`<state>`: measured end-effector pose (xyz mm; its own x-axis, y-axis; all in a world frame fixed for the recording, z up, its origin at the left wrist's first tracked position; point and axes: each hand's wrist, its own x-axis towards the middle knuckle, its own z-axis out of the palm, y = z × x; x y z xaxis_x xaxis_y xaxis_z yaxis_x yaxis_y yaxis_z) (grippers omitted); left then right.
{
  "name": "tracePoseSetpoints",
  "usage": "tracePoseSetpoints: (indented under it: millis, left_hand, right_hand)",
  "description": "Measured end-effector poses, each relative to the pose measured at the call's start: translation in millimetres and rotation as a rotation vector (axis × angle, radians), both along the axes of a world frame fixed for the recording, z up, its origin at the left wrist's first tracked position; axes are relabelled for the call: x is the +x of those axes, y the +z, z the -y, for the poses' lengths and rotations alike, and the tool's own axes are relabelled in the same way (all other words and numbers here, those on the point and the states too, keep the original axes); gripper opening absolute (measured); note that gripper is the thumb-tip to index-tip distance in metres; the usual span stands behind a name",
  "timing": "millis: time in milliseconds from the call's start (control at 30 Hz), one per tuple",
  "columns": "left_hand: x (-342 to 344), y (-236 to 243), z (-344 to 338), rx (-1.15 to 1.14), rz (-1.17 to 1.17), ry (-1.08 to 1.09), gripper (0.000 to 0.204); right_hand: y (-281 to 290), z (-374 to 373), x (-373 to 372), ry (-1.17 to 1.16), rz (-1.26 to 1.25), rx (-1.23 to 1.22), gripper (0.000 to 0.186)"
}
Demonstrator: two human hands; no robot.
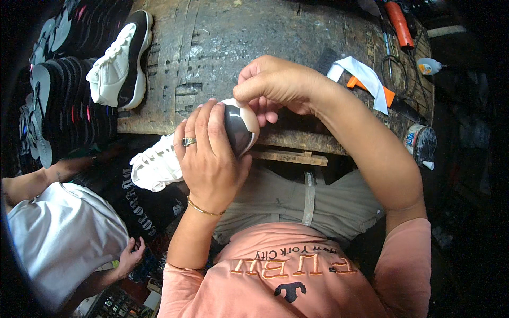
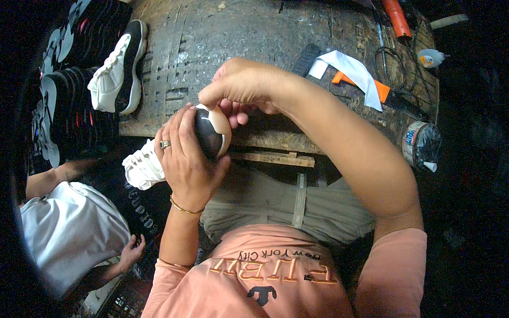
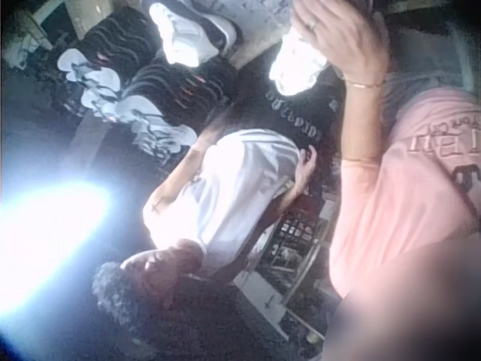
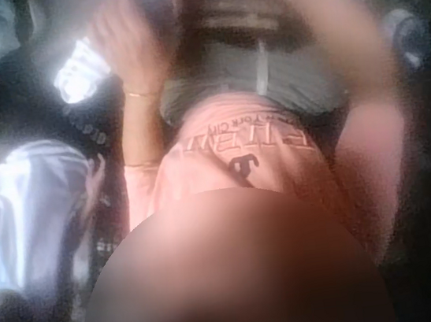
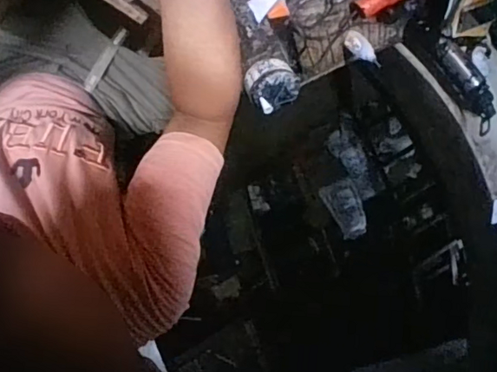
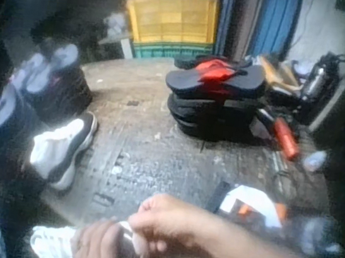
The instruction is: The person holds a white and black sneaker and uses a small black tool to scrape and clean the rubber toe cap. They repeatedly scrape the surface, rotate the shoe to access different areas, and inspect the cleaned sections. A second person is visible nearby but does not assist with the shoe.
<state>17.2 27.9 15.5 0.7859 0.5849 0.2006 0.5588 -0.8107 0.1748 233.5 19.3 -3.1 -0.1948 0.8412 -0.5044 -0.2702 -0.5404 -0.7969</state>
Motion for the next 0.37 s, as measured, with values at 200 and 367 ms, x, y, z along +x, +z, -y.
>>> tracePoseSetpoints:
  millis: [200,367]
  left_hand:
    - [-3.5,0.9,-3.5,-0.014,0.005,-0.003,0.104]
    - [-5.9,0.9,-5.8,-0.032,0.019,0.014,0.115]
  right_hand:
    - [3.4,-3.0,-2.0,-0.007,0.009,-0.018,0.014]
    - [7.8,-7.7,-2.3,0.032,0.043,-0.015,0.015]
